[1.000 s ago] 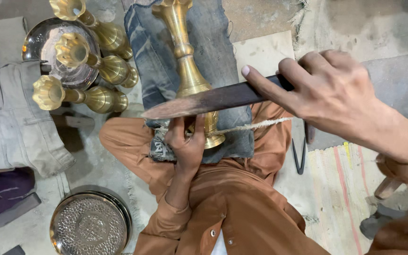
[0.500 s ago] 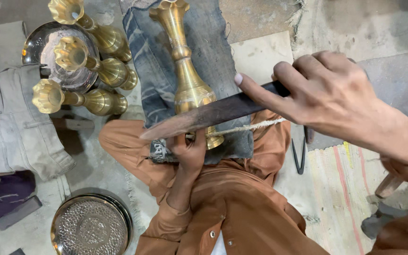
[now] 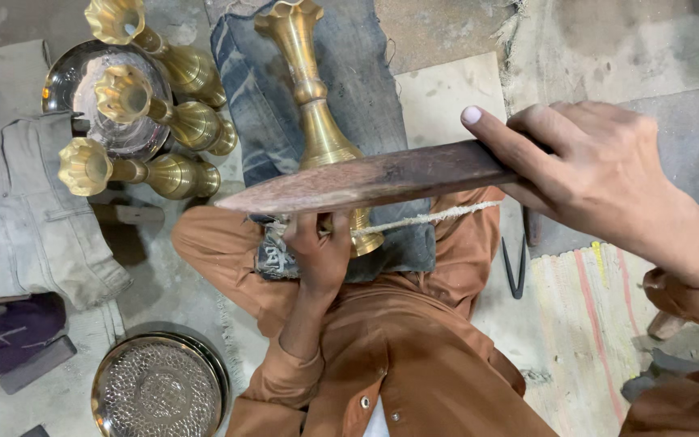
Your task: The person sits on the floor and uses a wooden mallet and a metal punch to emboss a decorative pattern onto a brass vase. They repeatedly strike the punch against the vase surface, rotating the object to work on different sections.
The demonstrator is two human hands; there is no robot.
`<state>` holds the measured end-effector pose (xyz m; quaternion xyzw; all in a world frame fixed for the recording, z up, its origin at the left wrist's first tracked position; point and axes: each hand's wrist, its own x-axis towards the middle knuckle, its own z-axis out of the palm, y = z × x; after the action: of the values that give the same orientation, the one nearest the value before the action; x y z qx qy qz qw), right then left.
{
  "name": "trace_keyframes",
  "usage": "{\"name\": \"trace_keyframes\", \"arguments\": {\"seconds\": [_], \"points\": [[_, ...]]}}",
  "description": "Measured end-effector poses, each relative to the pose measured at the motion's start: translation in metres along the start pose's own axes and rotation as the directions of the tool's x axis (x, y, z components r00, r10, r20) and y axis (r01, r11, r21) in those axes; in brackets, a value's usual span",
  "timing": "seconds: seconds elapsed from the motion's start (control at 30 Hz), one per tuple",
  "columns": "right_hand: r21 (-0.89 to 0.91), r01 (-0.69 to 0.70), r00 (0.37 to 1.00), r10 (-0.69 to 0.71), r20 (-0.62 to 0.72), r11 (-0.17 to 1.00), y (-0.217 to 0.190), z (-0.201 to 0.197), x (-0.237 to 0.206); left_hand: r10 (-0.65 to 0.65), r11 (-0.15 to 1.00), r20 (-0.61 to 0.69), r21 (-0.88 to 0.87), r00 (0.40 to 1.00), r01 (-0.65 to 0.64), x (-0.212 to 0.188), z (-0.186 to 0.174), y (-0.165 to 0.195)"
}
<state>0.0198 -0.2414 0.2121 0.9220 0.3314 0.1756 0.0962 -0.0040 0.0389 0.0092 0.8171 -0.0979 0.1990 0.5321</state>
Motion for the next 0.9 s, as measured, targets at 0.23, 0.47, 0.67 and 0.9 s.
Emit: {"name": "trace_keyframes", "arguments": {"seconds": [0.23,0.47,0.67,0.9], "points": [[-0.194,0.052,0.988,-0.079,-0.136,0.980,0.003,-0.003,0.000,0.134,0.990,-0.075,0.043,0.988,-0.131,0.006,0.008,0.007],[0.374,-0.189,0.969,0.235,-0.080,0.908,-0.005,0.018,0.003,0.024,0.993,-0.040,0.115,0.999,-0.019,0.006,0.008,0.012],[0.371,-0.110,0.992,0.123,-0.012,0.922,-0.004,0.038,-0.004,0.158,0.985,-0.057,0.076,0.986,-0.153,0.010,0.007,0.016],[0.262,-0.078,0.995,0.093,-0.046,0.962,-0.005,0.038,-0.007,0.166,0.979,0.020,0.120,0.986,-0.167,0.023,0.001,0.025]]}}
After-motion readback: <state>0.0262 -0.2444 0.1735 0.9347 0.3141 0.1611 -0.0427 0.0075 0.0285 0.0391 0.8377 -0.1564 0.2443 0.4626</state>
